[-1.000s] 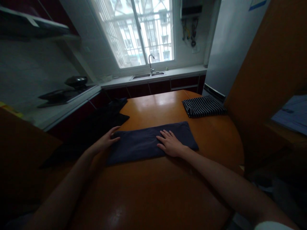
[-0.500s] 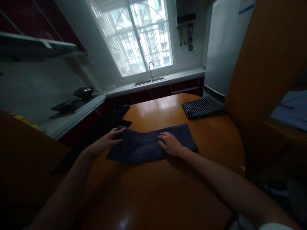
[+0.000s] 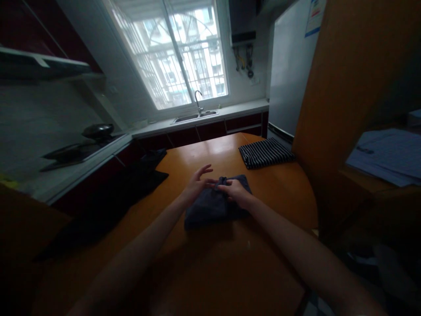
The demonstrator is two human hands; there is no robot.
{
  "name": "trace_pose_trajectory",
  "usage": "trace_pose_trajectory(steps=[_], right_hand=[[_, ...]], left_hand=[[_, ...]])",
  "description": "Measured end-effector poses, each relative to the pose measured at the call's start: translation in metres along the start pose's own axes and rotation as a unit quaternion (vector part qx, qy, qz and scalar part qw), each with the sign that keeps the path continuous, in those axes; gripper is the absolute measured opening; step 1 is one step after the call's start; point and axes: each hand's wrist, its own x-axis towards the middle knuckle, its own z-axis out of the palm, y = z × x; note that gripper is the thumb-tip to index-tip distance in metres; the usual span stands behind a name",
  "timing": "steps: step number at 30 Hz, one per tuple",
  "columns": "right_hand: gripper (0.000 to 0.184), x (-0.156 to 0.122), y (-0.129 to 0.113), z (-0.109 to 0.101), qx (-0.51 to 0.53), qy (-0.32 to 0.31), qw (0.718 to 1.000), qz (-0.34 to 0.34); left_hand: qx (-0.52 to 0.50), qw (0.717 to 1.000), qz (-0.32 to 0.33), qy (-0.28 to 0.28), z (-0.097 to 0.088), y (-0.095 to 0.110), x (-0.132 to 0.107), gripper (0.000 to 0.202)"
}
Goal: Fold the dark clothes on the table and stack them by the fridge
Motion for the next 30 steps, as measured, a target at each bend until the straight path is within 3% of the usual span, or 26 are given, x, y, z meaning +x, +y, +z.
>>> trace_pose_trajectory(steps=[3,6,11,13,17,21,25,30], right_hand=[[0.031,0.002,0.007,0.009,-0.005,0.016,1.000,-0.021],[0.032,0.005,0.011,0.016,-0.010,0.025,0.997,-0.065],[0.040,0.006,-0.006,-0.004,-0.007,0.035,0.994,-0.102],[0.044,0.007,-0.016,-0.019,-0.022,0.035,0.994,-0.098],[0.049,0.011,-0.027,-0.044,-0.068,0.056,0.995,-0.048],[0.048,0.013,-0.030,-0.057,-0.080,0.076,0.994,-0.008],[0.045,0.010,-0.033,-0.063,-0.102,0.083,0.991,0.006],[0.046,0.015,-0.028,-0.071,-0.125,0.091,0.988,0.014]], left_hand=[[-0.010,0.998,0.031,0.061,-0.015,-0.016,-0.001,0.052],[0.022,0.996,0.047,0.072,-0.025,-0.023,-0.002,0.041],[0.136,0.979,0.133,0.080,-0.041,-0.010,0.006,0.028],[0.194,0.965,0.167,0.052,-0.042,-0.007,0.007,0.027],[0.327,0.917,0.202,-0.104,-0.025,-0.012,-0.007,0.035],[0.410,0.871,0.188,-0.197,-0.007,-0.018,-0.023,0.047],[0.447,0.848,0.154,-0.239,-0.006,-0.019,-0.026,0.052],[0.486,0.824,0.158,-0.244,-0.003,-0.025,-0.030,0.054]])
